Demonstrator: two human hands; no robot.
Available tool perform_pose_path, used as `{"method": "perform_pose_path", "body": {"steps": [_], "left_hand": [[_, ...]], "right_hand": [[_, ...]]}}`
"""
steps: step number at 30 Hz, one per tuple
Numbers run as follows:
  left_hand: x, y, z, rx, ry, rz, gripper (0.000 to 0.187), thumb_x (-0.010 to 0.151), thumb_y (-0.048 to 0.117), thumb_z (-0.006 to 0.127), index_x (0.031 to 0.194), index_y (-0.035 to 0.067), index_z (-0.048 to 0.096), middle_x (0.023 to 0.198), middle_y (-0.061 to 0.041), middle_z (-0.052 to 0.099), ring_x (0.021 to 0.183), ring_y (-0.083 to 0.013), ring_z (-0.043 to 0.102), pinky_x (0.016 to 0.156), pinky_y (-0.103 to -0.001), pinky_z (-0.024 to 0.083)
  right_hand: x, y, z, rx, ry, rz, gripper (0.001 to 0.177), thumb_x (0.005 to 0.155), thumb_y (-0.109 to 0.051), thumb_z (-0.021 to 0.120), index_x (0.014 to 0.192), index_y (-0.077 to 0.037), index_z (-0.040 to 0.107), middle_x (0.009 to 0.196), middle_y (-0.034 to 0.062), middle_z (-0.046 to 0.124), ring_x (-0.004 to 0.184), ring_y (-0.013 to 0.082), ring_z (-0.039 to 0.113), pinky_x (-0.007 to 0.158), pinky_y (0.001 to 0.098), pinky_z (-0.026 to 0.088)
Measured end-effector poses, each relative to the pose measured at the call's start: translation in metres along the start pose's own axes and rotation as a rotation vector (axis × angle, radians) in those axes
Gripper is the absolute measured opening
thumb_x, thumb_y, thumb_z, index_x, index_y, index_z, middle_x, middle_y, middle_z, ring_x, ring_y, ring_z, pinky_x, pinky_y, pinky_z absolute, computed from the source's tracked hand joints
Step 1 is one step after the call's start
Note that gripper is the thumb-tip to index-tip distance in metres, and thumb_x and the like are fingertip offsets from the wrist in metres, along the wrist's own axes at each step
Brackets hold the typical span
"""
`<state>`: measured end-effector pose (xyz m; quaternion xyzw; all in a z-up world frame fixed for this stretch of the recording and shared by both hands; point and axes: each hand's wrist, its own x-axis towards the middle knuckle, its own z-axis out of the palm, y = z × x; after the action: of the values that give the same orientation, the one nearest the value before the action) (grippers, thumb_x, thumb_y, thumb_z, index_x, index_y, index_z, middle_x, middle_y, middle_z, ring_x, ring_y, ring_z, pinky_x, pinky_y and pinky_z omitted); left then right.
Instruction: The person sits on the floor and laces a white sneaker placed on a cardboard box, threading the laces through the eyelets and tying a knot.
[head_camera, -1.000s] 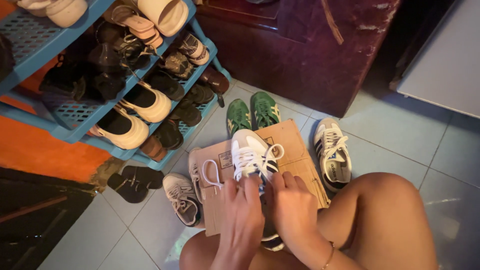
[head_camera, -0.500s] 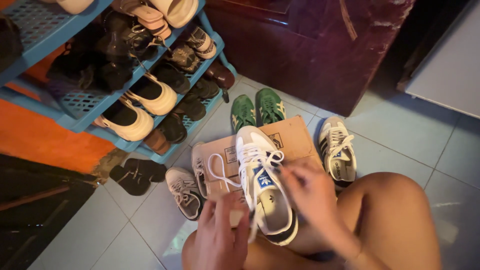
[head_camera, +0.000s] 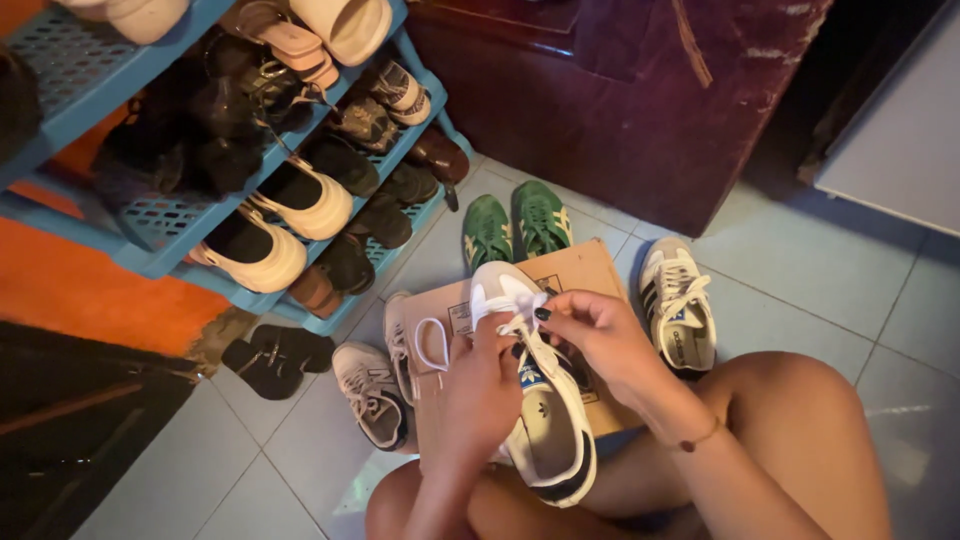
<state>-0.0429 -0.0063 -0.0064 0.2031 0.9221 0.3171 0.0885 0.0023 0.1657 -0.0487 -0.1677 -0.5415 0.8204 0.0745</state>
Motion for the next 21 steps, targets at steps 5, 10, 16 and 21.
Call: {"method": "perform_pose_path", "body": {"steps": [5, 10, 16, 21], "left_hand": [[0.016, -0.02, 0.004, -0.201, -0.045, 0.244, 0.053, 0.086, 0.003, 0.066, 0.137, 0.013, 0.053, 0.102, -0.012, 0.074, 0.096, -0.0335, 0.063, 0.083, -0.042, 0.052], [0.022, -0.021, 0.008, -0.442, -0.131, 0.002, 0.059, 0.079, 0.002, 0.074, 0.134, 0.01, 0.055, 0.097, -0.01, 0.075, 0.084, -0.0146, 0.068, 0.074, -0.028, 0.055], [0.029, -0.024, -0.007, -0.556, -0.28, -0.162, 0.051, 0.087, 0.005, 0.066, 0.136, 0.009, 0.053, 0.101, -0.007, 0.077, 0.079, -0.0103, 0.066, 0.068, -0.027, 0.053], [0.035, -0.025, -0.008, -0.538, -0.303, -0.135, 0.052, 0.087, 0.003, 0.067, 0.137, 0.007, 0.052, 0.098, -0.01, 0.078, 0.08, -0.0121, 0.068, 0.067, -0.026, 0.053]], "right_hand": [[-0.002, 0.018, -0.009, 0.231, -0.1, 0.015, 0.011, 0.098, -0.008, 0.062, 0.102, -0.001, 0.069, 0.076, 0.0032, 0.065, 0.068, 0.0094, 0.056, 0.063, 0.0234, 0.044], [0.0, 0.012, -0.009, 0.342, -0.16, 0.053, 0.009, 0.098, -0.009, 0.06, 0.102, -0.004, 0.066, 0.084, 0.0022, 0.067, 0.07, 0.0085, 0.054, 0.066, 0.0225, 0.046], [0.001, 0.001, -0.006, 0.289, -0.165, 0.095, 0.014, 0.093, -0.003, 0.064, 0.106, -0.006, 0.067, 0.091, 0.0033, 0.073, 0.07, 0.0065, 0.056, 0.065, 0.0209, 0.047], [0.001, 0.004, -0.002, 0.122, -0.099, 0.03, 0.008, 0.098, -0.002, 0.071, 0.103, 0.003, 0.076, 0.084, 0.0057, 0.069, 0.067, 0.0068, 0.054, 0.059, 0.0214, 0.041]]}}
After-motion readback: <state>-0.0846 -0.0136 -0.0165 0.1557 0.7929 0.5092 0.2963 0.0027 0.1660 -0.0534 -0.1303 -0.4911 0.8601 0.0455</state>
